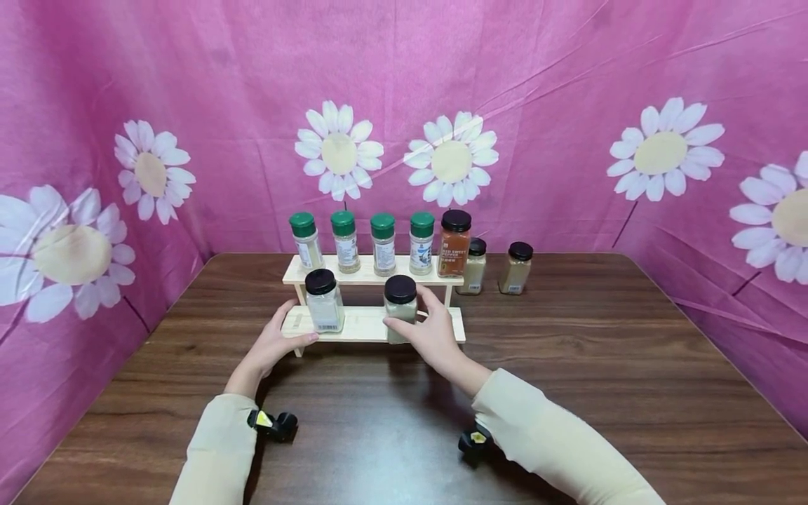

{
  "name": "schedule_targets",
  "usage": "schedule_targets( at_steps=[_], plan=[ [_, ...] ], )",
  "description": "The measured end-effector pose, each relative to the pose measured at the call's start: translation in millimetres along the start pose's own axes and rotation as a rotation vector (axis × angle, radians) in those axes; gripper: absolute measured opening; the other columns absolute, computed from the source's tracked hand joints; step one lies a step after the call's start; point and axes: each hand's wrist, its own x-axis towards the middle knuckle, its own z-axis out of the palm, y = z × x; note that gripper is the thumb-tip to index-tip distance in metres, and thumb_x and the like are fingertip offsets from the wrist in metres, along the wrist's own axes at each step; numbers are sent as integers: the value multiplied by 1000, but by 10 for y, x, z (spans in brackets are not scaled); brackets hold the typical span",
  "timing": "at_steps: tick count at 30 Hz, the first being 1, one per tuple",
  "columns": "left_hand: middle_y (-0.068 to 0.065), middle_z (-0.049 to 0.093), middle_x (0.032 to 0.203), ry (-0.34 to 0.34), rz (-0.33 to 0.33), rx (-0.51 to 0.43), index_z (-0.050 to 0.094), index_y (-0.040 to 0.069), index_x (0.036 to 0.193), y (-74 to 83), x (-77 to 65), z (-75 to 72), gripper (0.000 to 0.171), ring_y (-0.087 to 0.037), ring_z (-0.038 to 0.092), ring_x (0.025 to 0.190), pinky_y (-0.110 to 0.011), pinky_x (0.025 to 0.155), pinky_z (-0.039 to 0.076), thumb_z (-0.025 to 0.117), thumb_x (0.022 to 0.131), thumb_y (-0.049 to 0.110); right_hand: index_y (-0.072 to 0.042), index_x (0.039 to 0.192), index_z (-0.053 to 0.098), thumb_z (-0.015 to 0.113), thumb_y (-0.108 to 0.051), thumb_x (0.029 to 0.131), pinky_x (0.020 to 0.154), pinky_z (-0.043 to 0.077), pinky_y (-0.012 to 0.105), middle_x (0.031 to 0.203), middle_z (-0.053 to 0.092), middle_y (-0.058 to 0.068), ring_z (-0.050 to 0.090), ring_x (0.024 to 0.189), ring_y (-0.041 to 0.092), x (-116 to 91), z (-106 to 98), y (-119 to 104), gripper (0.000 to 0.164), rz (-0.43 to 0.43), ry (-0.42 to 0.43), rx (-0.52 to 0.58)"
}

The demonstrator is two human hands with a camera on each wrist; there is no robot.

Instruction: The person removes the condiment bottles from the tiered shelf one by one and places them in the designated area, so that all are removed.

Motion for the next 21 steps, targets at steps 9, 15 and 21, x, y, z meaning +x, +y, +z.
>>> schedule_targets(
  at_steps=[9,15,21],
  plan=[
    [-21,31,125,-3,-4,0,15,4,135,2,-1,-4,83,-28,32,108,-39,93,21,68,72,5,-3,111,54,76,-5,63,75,43,37,96,56,11,51,87,19,-48,-318,54,52,-2,4,1],
    [-21,30,126,-8,-5,-10,14,3,135,-4,0,4,83,-28,31,108,-39,93,20,68,71,5,-3,111,54,75,-7,64,73,43,31,96,58,11,51,85,17,-89,-552,65,51,21,11,-51],
    [-21,33,123,0,3,-8,16,3,135,-11,6,6,82,-27,33,105,-38,92,23,68,71,4,-2,112,53,75,-6,65,75,43,26,99,57,13,52,86,16,-99,-778,72,51,27,19,-100]
  ],
)
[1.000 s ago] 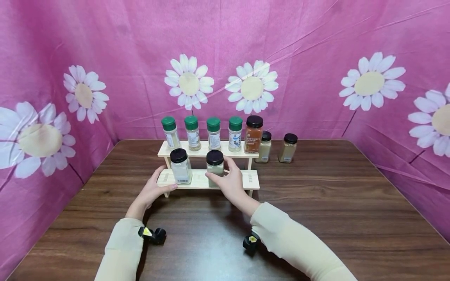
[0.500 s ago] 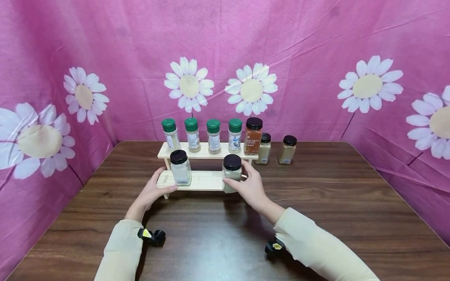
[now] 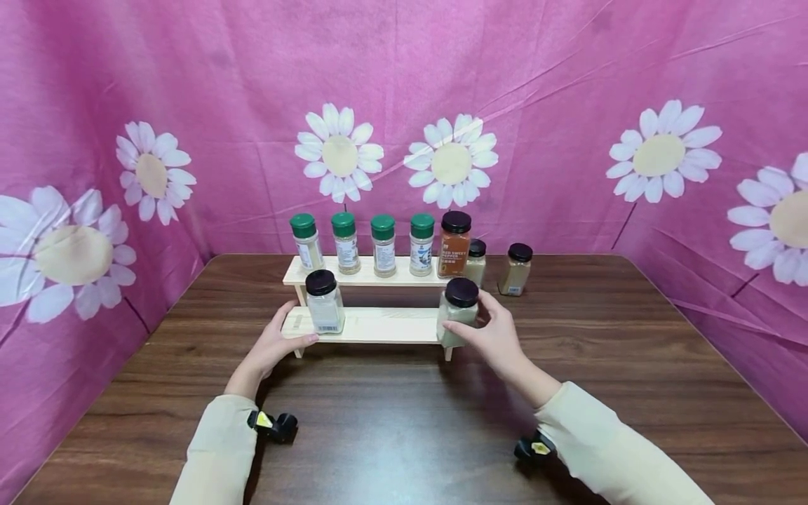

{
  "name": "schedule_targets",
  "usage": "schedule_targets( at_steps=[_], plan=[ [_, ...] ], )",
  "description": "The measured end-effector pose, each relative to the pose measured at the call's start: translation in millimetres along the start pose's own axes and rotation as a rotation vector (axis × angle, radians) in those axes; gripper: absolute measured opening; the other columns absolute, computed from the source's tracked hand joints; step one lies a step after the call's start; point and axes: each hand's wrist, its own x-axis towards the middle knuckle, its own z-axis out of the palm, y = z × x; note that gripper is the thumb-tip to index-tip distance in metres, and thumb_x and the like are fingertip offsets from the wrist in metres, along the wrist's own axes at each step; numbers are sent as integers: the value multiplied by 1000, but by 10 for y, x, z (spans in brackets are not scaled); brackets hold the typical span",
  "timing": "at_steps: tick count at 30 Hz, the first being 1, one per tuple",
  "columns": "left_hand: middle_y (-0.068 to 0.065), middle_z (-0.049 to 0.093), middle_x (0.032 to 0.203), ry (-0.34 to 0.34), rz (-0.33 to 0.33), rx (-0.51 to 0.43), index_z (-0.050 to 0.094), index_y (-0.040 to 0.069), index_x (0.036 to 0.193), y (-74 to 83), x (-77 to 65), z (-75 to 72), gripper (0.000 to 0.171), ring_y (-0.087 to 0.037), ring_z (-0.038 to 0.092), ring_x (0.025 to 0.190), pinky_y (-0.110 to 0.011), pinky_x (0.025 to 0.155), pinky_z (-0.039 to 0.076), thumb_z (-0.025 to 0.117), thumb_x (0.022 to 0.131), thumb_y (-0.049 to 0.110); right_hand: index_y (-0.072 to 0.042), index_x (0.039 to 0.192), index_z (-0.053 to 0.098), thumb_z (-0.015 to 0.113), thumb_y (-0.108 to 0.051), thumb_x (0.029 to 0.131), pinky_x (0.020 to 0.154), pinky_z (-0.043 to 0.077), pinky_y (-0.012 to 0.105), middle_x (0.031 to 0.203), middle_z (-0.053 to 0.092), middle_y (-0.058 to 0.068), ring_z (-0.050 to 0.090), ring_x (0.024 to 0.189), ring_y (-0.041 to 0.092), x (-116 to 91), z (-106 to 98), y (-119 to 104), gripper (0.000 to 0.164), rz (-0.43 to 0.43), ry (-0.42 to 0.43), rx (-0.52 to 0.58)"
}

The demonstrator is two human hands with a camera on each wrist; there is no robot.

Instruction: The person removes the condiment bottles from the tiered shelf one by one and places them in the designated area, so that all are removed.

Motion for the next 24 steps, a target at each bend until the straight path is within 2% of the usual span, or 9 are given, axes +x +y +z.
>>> schedule_targets(
  at_steps=[6,16,24],
  plan=[
    [-21,32,124,9,-2,12,16,4,135,7,-11,-17,83,-27,32,107,-39,92,21,69,71,5,0,113,51,73,-4,66,75,43,27,99,57,15,52,84,11,18,-195,63,52,-4,14,-47],
    [-21,32,124,5,-5,2,16,4,135,9,-13,-11,82,-27,32,107,-38,92,21,68,71,5,1,112,51,72,-2,68,69,45,20,95,57,16,53,79,3,13,-477,223,49,-44,42,-76],
    [-21,26,130,-3,-18,-10,14,5,136,7,-15,-9,84,-28,25,113,-41,95,17,68,71,6,1,113,51,72,-8,69,67,44,17,92,57,6,53,80,4,35,-684,344,49,-2,90,-91]
  ],
)
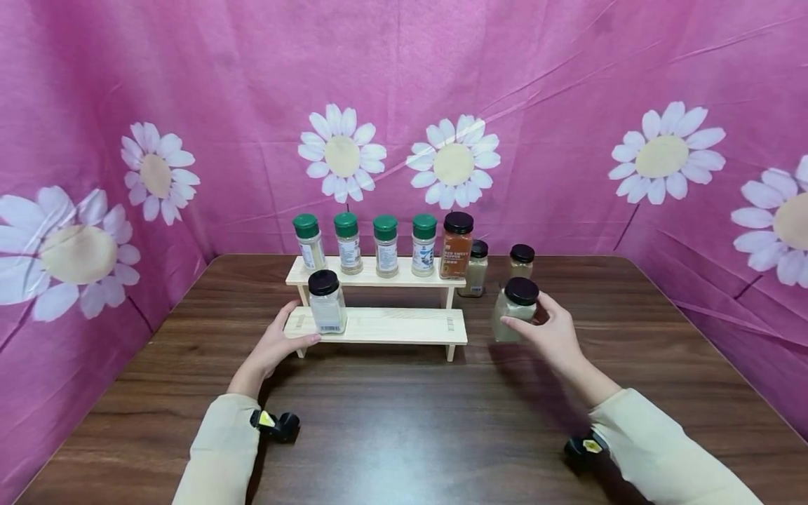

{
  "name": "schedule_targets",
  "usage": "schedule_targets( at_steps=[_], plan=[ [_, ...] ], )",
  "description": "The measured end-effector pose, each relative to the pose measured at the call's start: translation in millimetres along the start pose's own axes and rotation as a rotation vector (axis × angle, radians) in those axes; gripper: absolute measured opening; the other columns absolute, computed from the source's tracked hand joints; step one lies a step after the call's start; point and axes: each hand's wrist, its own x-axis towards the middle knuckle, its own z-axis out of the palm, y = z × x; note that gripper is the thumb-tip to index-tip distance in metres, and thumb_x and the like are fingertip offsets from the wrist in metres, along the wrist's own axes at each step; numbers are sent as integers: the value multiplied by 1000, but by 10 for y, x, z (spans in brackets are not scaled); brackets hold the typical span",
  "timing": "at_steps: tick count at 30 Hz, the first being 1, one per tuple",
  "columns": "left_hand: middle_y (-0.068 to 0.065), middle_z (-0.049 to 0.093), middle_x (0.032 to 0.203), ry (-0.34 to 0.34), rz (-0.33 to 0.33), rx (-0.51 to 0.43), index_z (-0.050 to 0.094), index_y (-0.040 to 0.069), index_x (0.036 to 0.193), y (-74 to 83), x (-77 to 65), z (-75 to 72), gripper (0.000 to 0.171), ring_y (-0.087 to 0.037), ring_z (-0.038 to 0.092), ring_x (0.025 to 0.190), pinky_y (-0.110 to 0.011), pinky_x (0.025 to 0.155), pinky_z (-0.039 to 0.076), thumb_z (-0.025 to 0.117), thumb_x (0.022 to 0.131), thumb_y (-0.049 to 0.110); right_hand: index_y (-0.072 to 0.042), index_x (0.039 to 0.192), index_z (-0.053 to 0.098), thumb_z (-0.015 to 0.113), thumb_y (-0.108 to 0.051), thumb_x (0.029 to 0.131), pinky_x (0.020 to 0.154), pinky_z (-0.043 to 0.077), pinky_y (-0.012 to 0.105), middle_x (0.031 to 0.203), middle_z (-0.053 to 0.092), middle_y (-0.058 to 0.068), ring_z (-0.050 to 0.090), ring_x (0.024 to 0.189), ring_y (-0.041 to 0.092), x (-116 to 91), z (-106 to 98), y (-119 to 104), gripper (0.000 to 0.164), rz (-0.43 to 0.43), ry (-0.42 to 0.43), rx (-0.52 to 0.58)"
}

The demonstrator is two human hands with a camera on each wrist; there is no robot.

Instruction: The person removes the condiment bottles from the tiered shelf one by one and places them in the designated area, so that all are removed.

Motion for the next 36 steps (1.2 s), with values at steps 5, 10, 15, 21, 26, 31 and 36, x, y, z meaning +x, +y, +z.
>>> schedule_targets(
  at_steps=[5,10,15,21,26,31,36],
  plan=[
    [-21,23,131,0,-3,1,13,5,136,7,0,0,85,-28,23,115,-41,96,15,68,71,5,-5,113,54,73,-11,68,71,42,16,96,58,5,53,85,7,89,-108,278,49,-38,12,46],
    [-20,22,132,1,-10,14,13,4,136,10,3,6,86,-28,22,116,-41,96,14,69,71,7,-11,114,55,74,-14,67,71,43,16,97,59,5,54,86,9,252,-255,752,50,-66,21,40],
    [-21,24,131,0,-4,9,13,3,136,16,3,6,85,-28,24,115,-41,96,15,69,71,6,-17,112,55,74,-29,67,65,44,16,93,59,2,55,81,8,331,-356,925,50,-26,86,-118],
    [-21,25,130,-2,-10,7,14,5,136,7,8,0,85,-28,25,114,-40,95,16,69,71,7,-9,108,56,73,-22,70,62,42,15,87,58,-1,52,76,5,346,-445,677,44,21,79,-109],
    [-21,25,130,2,-11,11,14,4,136,1,8,-4,85,-28,25,114,-40,95,16,69,71,7,-12,106,57,74,-24,68,61,41,14,86,58,-6,51,75,3,466,-514,888,43,21,107,-124],
    [-20,23,132,2,-18,22,13,5,136,6,5,-4,86,-28,23,115,-41,96,15,69,71,8,-4,109,54,73,-24,69,61,40,13,85,56,-6,50,75,2,478,-532,773,49,46,132,-172],
    [-20,24,132,1,-19,29,13,5,136,13,4,-3,86,-28,24,115,-41,96,15,69,71,9,2,109,53,71,-20,71,61,38,11,83,54,-10,47,74,-2,481,-582,595,47,55,109,-168]
  ],
)
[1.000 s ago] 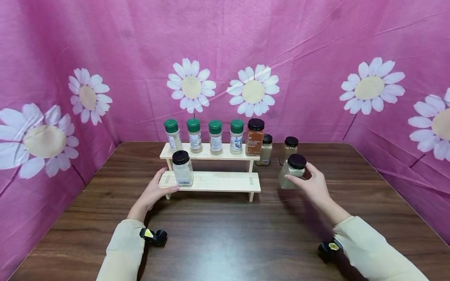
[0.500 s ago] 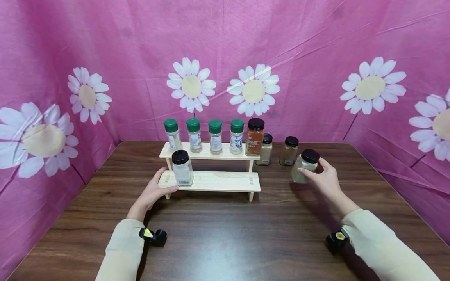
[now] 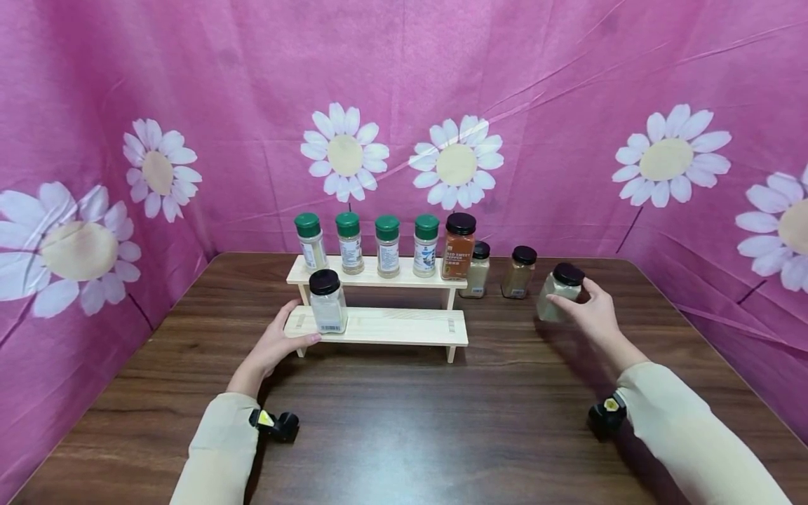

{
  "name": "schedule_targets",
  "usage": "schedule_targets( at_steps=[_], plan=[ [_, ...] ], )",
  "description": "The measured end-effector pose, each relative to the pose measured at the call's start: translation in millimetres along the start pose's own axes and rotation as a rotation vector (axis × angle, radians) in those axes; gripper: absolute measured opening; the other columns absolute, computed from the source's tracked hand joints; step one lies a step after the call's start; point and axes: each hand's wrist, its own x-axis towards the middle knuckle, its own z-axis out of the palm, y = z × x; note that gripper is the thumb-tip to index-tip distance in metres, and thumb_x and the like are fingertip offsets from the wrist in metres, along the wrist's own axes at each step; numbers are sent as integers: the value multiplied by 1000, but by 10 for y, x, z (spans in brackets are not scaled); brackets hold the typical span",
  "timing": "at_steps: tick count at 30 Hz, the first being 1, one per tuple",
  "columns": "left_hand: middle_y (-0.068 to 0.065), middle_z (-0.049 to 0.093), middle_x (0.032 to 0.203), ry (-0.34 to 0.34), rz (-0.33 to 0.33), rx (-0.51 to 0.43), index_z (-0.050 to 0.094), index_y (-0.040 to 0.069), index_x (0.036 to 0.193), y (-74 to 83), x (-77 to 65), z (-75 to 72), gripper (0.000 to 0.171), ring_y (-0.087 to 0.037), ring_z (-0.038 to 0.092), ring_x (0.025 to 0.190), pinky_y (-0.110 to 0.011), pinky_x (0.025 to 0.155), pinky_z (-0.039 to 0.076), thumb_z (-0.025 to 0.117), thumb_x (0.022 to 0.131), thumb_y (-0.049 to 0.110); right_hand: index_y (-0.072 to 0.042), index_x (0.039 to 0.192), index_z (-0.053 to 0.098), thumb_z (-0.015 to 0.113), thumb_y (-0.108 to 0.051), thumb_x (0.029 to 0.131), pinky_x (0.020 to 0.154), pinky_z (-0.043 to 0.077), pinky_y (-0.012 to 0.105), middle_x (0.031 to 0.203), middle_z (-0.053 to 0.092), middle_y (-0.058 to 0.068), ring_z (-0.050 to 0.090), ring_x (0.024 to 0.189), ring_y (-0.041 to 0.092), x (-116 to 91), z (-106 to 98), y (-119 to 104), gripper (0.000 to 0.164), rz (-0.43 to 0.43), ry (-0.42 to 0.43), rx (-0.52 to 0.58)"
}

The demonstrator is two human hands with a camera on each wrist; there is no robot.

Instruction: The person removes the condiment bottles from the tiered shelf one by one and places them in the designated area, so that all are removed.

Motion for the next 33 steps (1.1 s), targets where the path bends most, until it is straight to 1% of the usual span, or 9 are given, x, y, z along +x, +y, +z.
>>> schedule_targets(
  at_steps=[3,4,9,14,17,21,23,29,33],
  plan=[
    [-20,24,131,1,0,-1,14,6,136,2,-1,-3,85,-28,24,115,-41,96,15,69,71,9,3,108,52,70,-19,72,63,37,11,82,52,-14,46,75,-2,52,-23,30,46,-14,-16,-15],
    [-20,25,131,1,-1,-1,14,6,136,2,-1,-4,85,-28,25,114,-41,95,15,69,71,9,4,108,51,70,-20,73,64,37,12,82,51,-15,46,75,-1,74,-28,48,47,-30,-24,-37],
    [-20,24,131,5,-2,3,13,5,136,0,-3,-7,86,-28,24,115,-41,96,15,69,71,8,4,108,51,69,-17,74,63,38,11,81,50,-19,47,74,-2,164,-45,129,44,-56,-51,-32],
    [-20,23,132,5,5,5,13,5,136,-2,3,-9,86,-28,23,115,-42,96,14,69,71,8,4,105,51,68,-19,74,61,38,11,79,50,-18,47,72,-2,241,-51,200,42,-45,-67,-42],
    [-20,24,132,6,8,2,14,6,136,0,6,-5,85,-28,24,115,-41,96,14,69,71,8,4,106,50,67,-22,75,61,38,12,82,53,-10,46,72,-1,293,-52,240,44,-21,-77,-75],
    [-20,24,132,7,7,1,14,6,136,7,3,2,85,-28,23,116,-41,96,14,69,71,8,6,111,49,65,-25,77,63,36,13,95,53,10,43,75,0,356,-58,279,48,-2,-92,-127],
    [-20,24,132,7,7,2,14,5,136,11,3,5,85,-28,23,116,-41,96,14,69,71,8,7,112,48,64,-25,77,65,35,14,99,52,18,42,76,0,384,-56,296,50,0,-93,-132],
    [-20,24,132,4,2,2,14,6,136,10,10,11,85,-28,24,116,-41,96,15,69,71,9,10,110,47,64,-21,78,66,35,14,99,51,22,42,74,0,454,-35,371,48,-6,-79,-134],
    [-20,24,132,1,-10,-7,13,5,136,-4,13,6,86,-28,24,115,-41,96,15,69,71,9,11,111,47,63,-20,78,68,33,15,100,51,24,41,76,2,485,-25,413,48,-9,-86,-139]
  ],
)
